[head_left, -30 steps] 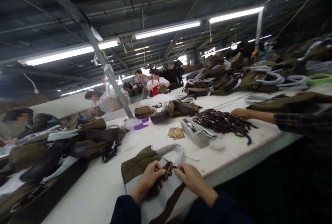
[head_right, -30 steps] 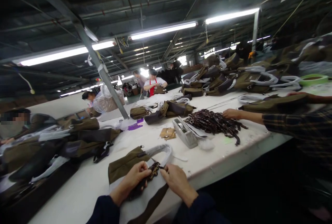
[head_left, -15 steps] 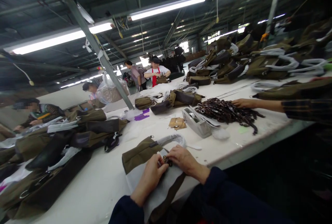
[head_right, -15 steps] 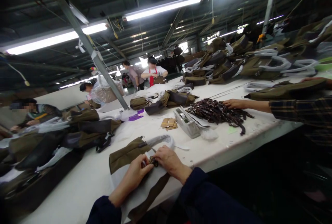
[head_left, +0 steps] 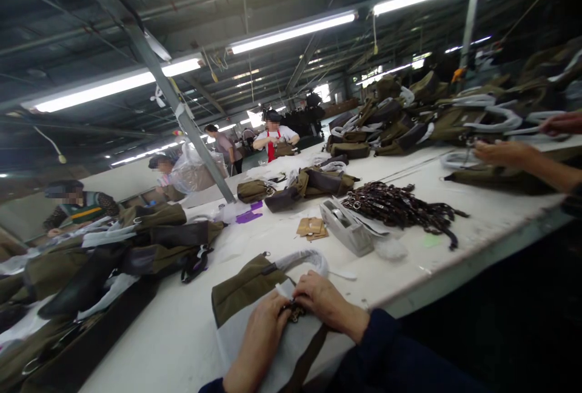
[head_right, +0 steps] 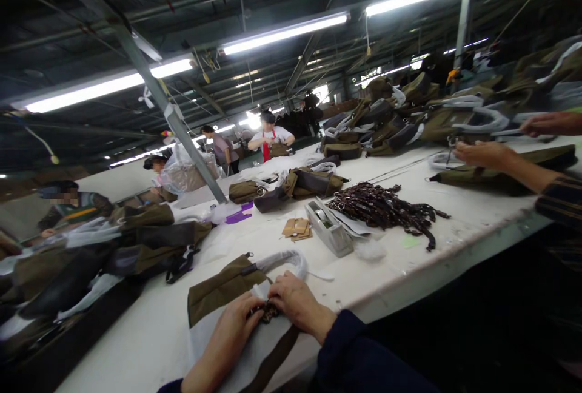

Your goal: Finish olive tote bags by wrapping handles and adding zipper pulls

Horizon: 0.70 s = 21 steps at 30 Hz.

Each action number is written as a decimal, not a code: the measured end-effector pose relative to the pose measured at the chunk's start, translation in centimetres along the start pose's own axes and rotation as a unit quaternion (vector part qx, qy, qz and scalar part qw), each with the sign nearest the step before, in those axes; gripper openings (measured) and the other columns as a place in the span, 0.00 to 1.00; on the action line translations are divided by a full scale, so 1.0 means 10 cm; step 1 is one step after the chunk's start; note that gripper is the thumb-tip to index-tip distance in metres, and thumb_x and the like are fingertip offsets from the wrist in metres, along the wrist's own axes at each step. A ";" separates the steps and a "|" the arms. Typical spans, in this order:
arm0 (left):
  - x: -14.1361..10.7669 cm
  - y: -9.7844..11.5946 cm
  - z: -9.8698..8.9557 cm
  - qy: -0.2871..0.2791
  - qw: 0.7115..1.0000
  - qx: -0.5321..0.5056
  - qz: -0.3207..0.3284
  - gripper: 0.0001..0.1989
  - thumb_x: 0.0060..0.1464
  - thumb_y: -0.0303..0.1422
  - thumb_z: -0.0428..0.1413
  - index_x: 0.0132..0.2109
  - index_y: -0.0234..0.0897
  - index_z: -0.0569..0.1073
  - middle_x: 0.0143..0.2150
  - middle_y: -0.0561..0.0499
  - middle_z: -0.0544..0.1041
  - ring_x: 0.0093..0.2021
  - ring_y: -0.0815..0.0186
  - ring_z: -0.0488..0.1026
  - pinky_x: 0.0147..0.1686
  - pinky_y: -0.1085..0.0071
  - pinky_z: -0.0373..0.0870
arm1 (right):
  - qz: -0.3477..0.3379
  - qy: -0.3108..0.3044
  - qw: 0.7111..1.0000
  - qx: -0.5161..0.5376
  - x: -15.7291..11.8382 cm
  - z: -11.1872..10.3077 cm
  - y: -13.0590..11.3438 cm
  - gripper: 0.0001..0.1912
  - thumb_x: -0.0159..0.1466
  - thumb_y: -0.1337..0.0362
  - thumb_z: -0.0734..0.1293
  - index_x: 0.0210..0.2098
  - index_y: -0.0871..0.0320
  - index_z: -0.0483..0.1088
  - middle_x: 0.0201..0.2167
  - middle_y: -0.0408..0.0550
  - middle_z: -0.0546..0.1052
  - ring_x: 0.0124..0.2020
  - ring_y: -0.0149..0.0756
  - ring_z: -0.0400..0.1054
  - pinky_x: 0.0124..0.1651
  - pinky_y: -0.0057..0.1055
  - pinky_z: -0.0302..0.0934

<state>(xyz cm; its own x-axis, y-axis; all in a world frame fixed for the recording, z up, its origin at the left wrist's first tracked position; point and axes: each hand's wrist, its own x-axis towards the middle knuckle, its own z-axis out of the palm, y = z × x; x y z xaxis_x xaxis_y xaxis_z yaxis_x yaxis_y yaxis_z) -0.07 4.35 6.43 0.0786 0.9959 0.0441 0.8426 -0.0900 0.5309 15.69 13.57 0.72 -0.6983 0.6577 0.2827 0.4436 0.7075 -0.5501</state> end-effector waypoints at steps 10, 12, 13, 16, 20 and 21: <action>-0.04 0.01 0.08 0.004 0.997 0.070 0.010 0.13 0.61 0.32 0.49 0.41 0.42 0.79 0.42 0.47 0.78 0.47 0.57 0.72 0.48 0.63 0.67 | 0.006 -0.011 1.000 0.000 -0.01 0.00 -0.01 0.07 0.67 0.64 0.66 0.37 0.56 0.78 0.37 0.48 0.77 0.44 0.39 0.65 0.47 0.32 0.59; -0.04 -0.01 0.08 0.000 0.997 0.074 0.018 0.13 0.61 0.32 0.49 0.40 0.42 0.79 0.42 0.47 0.78 0.47 0.58 0.72 0.48 0.64 0.67 | -0.002 -0.016 1.000 0.009 -0.04 -0.07 -0.03 0.08 0.66 0.65 0.66 0.41 0.56 0.78 0.39 0.49 0.77 0.46 0.40 0.66 0.49 0.33 0.59; -0.04 -0.02 0.08 0.000 0.997 0.074 0.021 0.13 0.62 0.32 0.49 0.40 0.42 0.79 0.42 0.47 0.78 0.47 0.58 0.71 0.48 0.64 0.66 | -0.012 -0.016 1.000 0.019 -0.07 -0.13 -0.04 0.09 0.66 0.64 0.66 0.44 0.56 0.77 0.41 0.50 0.77 0.47 0.40 0.66 0.50 0.33 0.59; -0.04 -0.04 0.07 0.003 0.997 0.066 0.025 0.13 0.62 0.32 0.49 0.42 0.42 0.79 0.43 0.47 0.78 0.47 0.58 0.71 0.49 0.64 0.66 | -0.079 -0.034 0.995 0.056 -0.21 -0.32 -0.05 0.19 0.64 0.57 0.69 0.53 0.54 0.72 0.46 0.50 0.76 0.50 0.40 0.66 0.54 0.33 0.59; -0.05 -0.02 0.06 0.004 0.997 0.067 0.029 0.13 0.62 0.33 0.49 0.43 0.42 0.79 0.41 0.47 0.78 0.46 0.58 0.71 0.49 0.63 0.66 | -0.158 -0.095 0.981 0.059 -0.39 -0.42 0.02 0.17 0.63 0.54 0.70 0.49 0.53 0.75 0.46 0.48 0.76 0.49 0.39 0.66 0.54 0.32 0.58; -0.05 -0.02 0.05 0.003 0.997 0.067 0.029 0.13 0.62 0.33 0.49 0.43 0.42 0.79 0.41 0.47 0.78 0.46 0.58 0.71 0.49 0.64 0.66 | -0.157 -0.097 0.981 0.056 -0.41 -0.39 0.04 0.13 0.65 0.56 0.68 0.46 0.53 0.76 0.45 0.48 0.77 0.48 0.38 0.67 0.53 0.32 0.58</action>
<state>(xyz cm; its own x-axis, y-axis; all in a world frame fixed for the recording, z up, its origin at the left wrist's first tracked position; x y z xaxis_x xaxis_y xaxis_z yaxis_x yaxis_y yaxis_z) -0.01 3.82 5.84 0.1253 0.9891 0.0770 0.9006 -0.1459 0.4093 20.98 12.17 2.40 -0.8892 0.3425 0.3035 0.1326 0.8275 -0.5455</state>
